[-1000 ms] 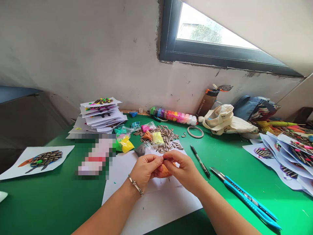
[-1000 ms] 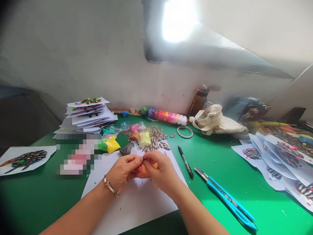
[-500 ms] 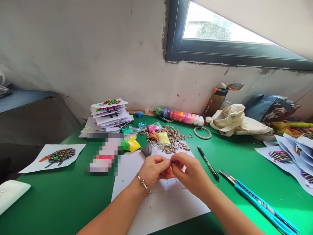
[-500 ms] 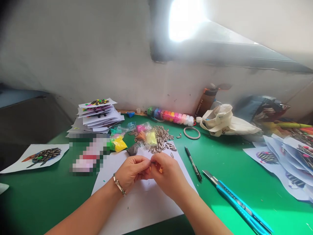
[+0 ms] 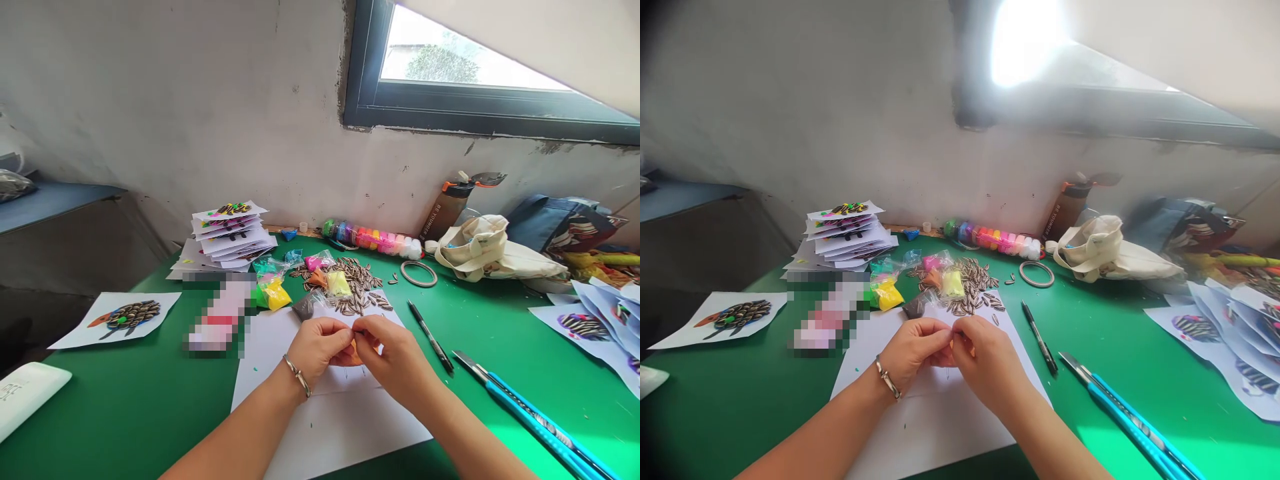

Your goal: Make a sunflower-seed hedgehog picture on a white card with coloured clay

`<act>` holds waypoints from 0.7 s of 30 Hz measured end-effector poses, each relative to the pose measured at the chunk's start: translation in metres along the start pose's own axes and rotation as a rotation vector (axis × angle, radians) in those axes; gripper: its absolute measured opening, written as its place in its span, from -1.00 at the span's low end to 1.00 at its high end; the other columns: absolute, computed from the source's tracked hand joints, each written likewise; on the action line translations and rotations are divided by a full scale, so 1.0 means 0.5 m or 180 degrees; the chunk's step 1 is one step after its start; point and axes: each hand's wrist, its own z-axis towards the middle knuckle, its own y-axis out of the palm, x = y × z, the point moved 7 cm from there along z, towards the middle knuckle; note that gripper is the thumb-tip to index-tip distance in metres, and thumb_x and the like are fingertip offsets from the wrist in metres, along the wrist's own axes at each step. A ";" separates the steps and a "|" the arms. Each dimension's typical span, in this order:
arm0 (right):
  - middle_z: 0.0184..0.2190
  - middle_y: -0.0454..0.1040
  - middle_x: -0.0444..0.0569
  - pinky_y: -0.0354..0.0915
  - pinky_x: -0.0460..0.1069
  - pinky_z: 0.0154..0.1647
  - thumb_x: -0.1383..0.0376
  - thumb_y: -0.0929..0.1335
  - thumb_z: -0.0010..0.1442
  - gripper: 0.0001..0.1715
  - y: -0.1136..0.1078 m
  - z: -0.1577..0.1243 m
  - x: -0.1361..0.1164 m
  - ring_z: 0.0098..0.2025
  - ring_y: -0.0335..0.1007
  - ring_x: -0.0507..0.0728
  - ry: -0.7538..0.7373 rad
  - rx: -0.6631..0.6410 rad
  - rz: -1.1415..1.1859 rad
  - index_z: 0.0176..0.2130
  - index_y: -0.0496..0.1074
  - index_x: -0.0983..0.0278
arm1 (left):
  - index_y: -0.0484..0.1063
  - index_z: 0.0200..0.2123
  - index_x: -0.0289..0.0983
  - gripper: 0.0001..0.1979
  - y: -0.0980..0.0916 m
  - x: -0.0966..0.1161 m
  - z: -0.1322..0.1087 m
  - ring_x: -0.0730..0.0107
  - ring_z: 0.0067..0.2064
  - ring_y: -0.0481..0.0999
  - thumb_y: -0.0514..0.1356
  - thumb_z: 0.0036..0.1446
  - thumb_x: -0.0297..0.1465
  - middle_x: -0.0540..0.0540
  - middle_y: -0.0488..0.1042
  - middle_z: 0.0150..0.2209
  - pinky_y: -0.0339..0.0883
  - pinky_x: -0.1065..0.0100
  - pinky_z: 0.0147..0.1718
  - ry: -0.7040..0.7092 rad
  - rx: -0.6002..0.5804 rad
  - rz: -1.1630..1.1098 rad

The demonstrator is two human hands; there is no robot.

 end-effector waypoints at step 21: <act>-0.29 0.49 -0.03 0.24 -0.04 -0.28 0.23 0.19 0.26 -0.71 -0.018 0.005 0.046 -0.29 0.39 0.11 0.0328 0.0417 0.0267 -0.09 0.37 0.22 | 0.52 -0.34 -0.34 -0.66 -0.032 -0.001 0.012 0.52 -0.56 0.38 0.34 -0.16 -0.22 0.01 0.43 -0.59 0.29 0.47 -0.54 0.0060 0.0319 0.0179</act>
